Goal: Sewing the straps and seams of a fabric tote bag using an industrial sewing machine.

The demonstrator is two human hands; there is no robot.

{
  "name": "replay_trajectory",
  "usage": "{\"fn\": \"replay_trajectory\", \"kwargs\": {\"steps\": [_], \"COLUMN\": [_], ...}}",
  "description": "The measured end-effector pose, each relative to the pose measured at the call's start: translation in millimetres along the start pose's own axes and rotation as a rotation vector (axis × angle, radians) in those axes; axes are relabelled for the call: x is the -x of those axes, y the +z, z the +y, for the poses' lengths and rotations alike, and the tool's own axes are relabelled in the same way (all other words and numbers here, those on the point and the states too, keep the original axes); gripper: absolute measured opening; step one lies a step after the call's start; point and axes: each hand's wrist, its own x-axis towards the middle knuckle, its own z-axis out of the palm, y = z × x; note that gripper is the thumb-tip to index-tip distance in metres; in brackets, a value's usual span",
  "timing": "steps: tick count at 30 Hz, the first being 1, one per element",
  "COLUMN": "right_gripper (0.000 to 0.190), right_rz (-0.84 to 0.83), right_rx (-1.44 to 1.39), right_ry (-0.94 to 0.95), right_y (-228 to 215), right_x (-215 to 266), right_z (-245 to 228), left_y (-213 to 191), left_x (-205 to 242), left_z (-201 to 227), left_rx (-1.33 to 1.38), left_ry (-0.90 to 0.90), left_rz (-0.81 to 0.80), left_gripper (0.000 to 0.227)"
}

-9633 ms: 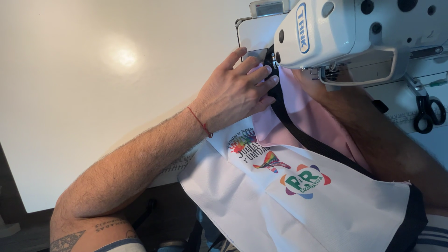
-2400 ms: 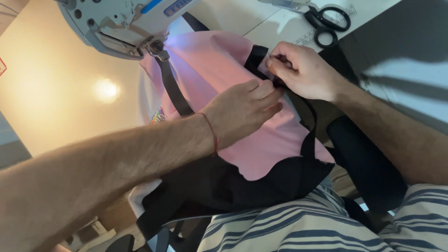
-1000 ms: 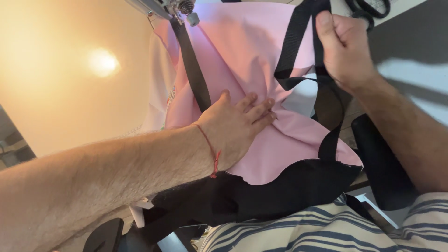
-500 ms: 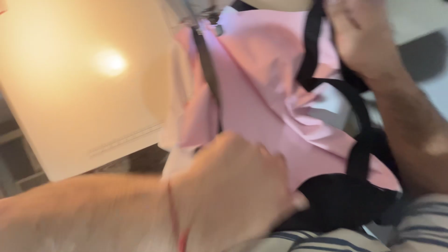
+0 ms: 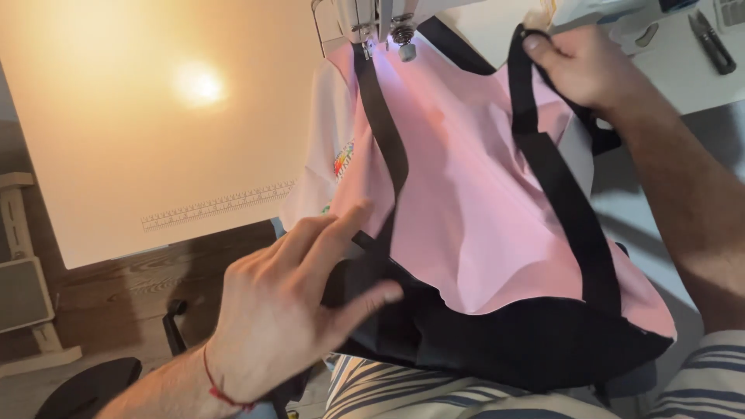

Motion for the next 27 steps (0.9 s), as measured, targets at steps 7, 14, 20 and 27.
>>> {"fn": "replay_trajectory", "kwargs": {"steps": [7,14,20,27], "right_gripper": [0.05,0.043,0.058,0.089], "right_rz": [0.011,-0.011,-0.29,-0.526], "right_rx": [0.229,0.597,0.618,0.726], "right_ry": [0.111,0.005,-0.282,-0.477], "right_y": [-13,-22,33,111], "right_x": [-8,39,53,34], "right_z": [8,-124,-190,-145], "left_y": [3,-18,41,100], "left_x": [3,-14,-72,-100], "left_z": [-29,-53,-139,-175], "left_rx": [-0.246,-0.003,0.065,0.145], "left_ry": [0.123,0.175,-0.46,-0.462], "left_rz": [-0.14,-0.249,0.005,0.132], "left_gripper": [0.042,0.05,0.053,0.044]}}
